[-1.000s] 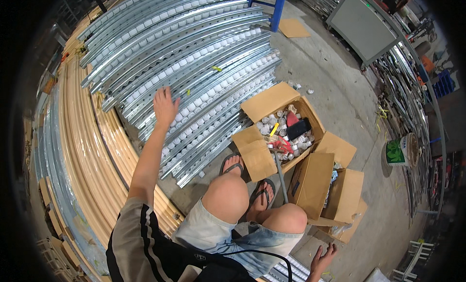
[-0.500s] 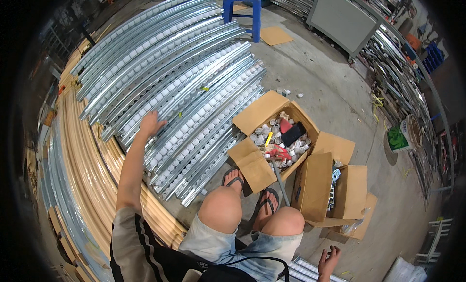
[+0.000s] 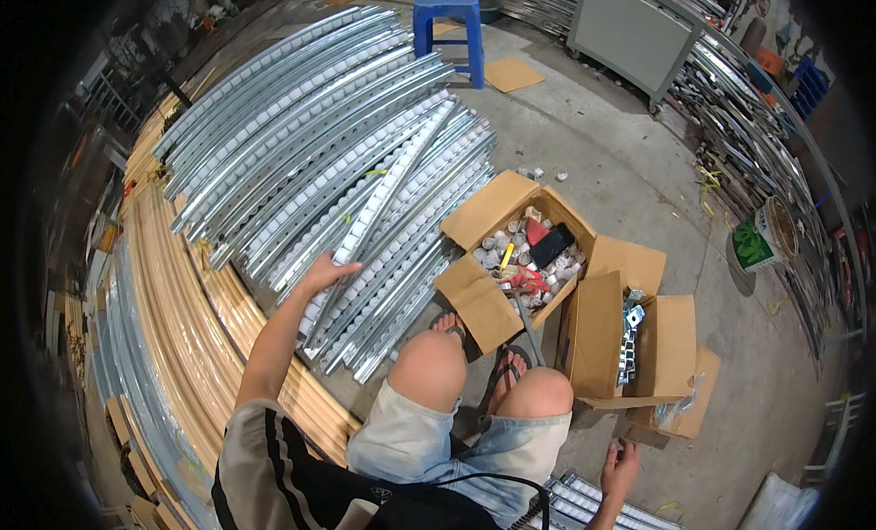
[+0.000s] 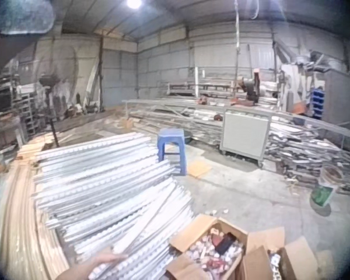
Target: The person assembles metal roller components by picking up metal brackets from a box and fitting them onto a long aluminum track containing small white rollers, then tapping the assembly with a gray tool to secure it.
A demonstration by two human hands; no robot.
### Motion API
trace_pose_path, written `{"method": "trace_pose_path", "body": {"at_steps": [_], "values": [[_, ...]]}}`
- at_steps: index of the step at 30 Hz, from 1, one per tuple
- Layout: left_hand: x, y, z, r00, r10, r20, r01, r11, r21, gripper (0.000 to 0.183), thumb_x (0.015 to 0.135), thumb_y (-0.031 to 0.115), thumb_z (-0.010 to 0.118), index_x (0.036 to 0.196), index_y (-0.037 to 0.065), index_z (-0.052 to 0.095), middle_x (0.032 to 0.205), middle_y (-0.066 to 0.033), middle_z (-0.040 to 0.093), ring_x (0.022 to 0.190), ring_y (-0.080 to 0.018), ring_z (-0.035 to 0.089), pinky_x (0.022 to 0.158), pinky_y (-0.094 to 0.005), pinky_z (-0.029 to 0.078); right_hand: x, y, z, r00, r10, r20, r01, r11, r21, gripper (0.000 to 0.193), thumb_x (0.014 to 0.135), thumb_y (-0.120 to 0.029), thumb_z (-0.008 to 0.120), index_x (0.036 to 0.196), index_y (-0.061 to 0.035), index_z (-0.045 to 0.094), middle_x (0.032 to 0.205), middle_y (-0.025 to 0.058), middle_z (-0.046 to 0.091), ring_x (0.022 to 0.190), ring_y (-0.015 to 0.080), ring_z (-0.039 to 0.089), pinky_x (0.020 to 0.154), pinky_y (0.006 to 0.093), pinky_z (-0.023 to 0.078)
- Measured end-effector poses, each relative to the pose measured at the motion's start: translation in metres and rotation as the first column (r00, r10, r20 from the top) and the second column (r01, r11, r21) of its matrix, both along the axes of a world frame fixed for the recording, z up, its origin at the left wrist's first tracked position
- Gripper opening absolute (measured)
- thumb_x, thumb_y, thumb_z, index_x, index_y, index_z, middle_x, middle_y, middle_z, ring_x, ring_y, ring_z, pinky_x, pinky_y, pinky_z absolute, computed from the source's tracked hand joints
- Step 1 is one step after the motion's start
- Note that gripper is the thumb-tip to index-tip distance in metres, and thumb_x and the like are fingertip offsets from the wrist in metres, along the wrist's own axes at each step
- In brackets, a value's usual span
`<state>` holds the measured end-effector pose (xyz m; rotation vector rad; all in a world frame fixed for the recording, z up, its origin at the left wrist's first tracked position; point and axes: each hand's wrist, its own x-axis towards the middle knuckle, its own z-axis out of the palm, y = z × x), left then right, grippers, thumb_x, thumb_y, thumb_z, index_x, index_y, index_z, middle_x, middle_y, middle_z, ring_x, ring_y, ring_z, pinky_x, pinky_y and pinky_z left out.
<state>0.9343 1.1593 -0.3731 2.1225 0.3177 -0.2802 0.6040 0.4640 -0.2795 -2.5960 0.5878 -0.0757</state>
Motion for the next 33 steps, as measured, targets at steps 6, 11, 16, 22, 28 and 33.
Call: {"method": "trace_pose_path", "body": {"at_steps": [6,11,16,22,28,33], "values": [[-0.045,-0.026,0.008,0.998,-0.003,0.066,-0.010,0.980,0.197,0.087,0.066,0.039,0.082,0.126,-0.017,0.052,0.119,-0.0327,0.063,0.110,-0.0390,0.063,0.096,-0.0393,0.049,0.013,0.007,0.007,0.986,-0.043,0.161,0.019,0.989,0.149,0.026,0.098,-0.018,0.059,0.110,0.0050,0.063,0.096,0.0144,0.062,0.078,0.0220,0.060,0.073,0.0337,0.049],[-0.097,-0.022,0.026,0.963,-0.003,0.271,-0.065,0.968,0.242,0.074,0.064,0.032,0.078,0.121,-0.010,0.056,0.111,-0.0306,0.066,0.105,-0.0409,0.065,0.092,-0.0419,0.051,0.061,0.015,0.031,0.914,-0.137,0.382,-0.064,0.881,0.470,0.026,0.101,-0.018,0.058,0.108,0.0061,0.063,0.093,0.0084,0.064,0.081,0.0138,0.057,0.074,0.0296,0.048],[-0.127,-0.048,0.078,0.960,0.010,0.278,-0.085,0.962,0.258,0.063,0.062,0.028,0.077,0.114,-0.003,0.057,0.102,-0.0270,0.069,0.097,-0.0412,0.067,0.086,-0.0427,0.052,0.145,0.058,0.107,0.915,-0.082,0.394,-0.195,0.766,0.612,0.027,0.101,-0.019,0.059,0.109,0.0059,0.064,0.093,0.0059,0.065,0.083,0.0113,0.060,0.073,0.0263,0.050],[-0.161,-0.060,0.111,0.931,0.021,0.365,-0.147,0.936,0.319,0.061,0.060,0.025,0.079,0.112,0.001,0.058,0.097,-0.0212,0.070,0.092,-0.0382,0.068,0.083,-0.0422,0.053,0.234,0.156,0.171,0.824,0.194,0.533,-0.542,0.549,0.637,0.027,0.100,-0.018,0.060,0.115,0.0043,0.064,0.097,0.0076,0.068,0.087,0.0134,0.065,0.080,0.0283,0.054],[-0.150,-0.074,0.102,0.819,-0.006,0.574,-0.200,0.934,0.295,0.065,0.059,0.028,0.084,0.113,0.003,0.058,0.099,-0.0185,0.068,0.090,-0.0349,0.068,0.082,-0.0408,0.054,0.271,0.215,0.189,0.776,0.334,0.535,-0.626,0.515,0.586,0.035,0.101,-0.026,0.059,0.120,0.0029,0.063,0.099,0.0083,0.070,0.087,0.0147,0.067,0.078,0.0287,0.053],[-0.086,-0.130,0.171,0.746,0.205,0.634,-0.217,0.974,-0.060,0.063,0.067,0.026,0.081,0.114,-0.005,0.055,0.098,-0.0190,0.067,0.093,-0.0292,0.066,0.083,-0.0397,0.052,0.249,0.196,0.202,0.784,0.298,0.545,-0.609,0.541,0.580,0.036,0.101,-0.029,0.058,0.118,0.0032,0.065,0.101,0.0101,0.070,0.084,0.0144,0.066,0.079,0.0293,0.053]]}}
